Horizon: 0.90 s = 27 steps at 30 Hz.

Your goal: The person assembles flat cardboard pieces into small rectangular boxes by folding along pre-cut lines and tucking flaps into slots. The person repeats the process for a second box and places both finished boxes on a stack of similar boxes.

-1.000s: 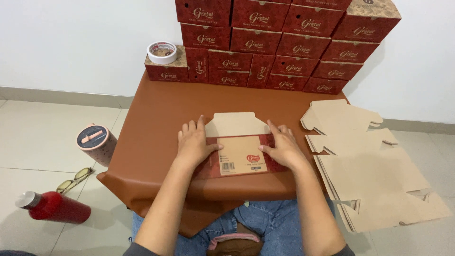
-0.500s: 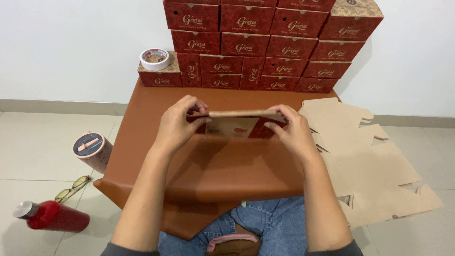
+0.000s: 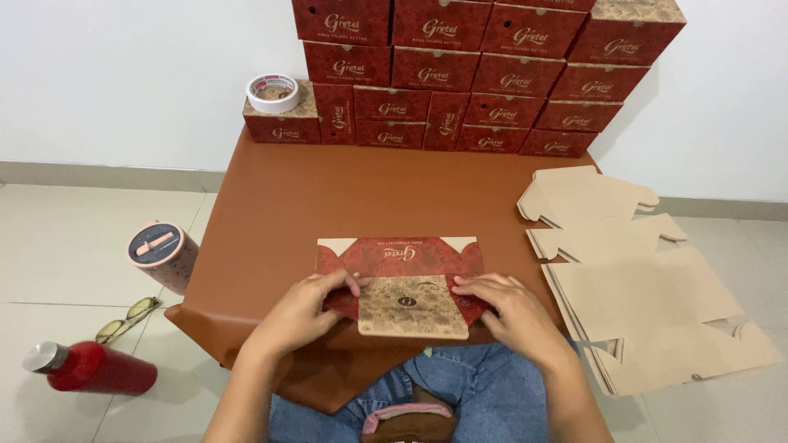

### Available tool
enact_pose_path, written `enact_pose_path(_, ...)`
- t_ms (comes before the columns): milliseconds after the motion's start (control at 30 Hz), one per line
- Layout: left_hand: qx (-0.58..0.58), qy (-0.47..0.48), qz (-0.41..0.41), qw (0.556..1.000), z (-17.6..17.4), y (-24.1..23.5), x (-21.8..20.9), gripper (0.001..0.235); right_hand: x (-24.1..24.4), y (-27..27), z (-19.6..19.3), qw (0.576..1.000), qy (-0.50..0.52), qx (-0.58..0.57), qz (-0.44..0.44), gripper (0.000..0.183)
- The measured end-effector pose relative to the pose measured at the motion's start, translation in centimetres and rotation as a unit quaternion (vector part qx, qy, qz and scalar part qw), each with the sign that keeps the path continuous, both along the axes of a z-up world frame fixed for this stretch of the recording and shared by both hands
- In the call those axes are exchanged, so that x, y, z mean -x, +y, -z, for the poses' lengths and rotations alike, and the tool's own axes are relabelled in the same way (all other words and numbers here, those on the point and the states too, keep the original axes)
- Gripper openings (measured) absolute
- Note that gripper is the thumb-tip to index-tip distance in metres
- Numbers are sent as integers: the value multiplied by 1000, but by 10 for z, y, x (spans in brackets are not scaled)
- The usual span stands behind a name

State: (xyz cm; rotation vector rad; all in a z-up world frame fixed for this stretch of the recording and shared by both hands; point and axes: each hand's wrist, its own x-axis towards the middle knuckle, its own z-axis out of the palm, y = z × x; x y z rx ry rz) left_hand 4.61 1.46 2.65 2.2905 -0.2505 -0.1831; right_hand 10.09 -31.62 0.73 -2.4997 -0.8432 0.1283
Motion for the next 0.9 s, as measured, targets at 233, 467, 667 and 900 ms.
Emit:
enact_pose_path(233, 11, -11, -165, 986, 31, 0, -45, 60, -30, 22, -8, 974, 72, -141, 163, 19)
enact_pose_path(467, -111, -114, -273, 949, 74, 0, -69, 53, -80, 32, 55, 954, -42, -34, 294, 34)
enact_pose_path(667, -164, -158, -188, 955, 50, -10, -55, 54, -47, 59, 31, 987, -95, -10, 129, 48)
enact_pose_path(900, -132, -101, -141, 976, 57, 6, -65, 34, -10, 133, 4, 992, -4, 125, 27, 78)
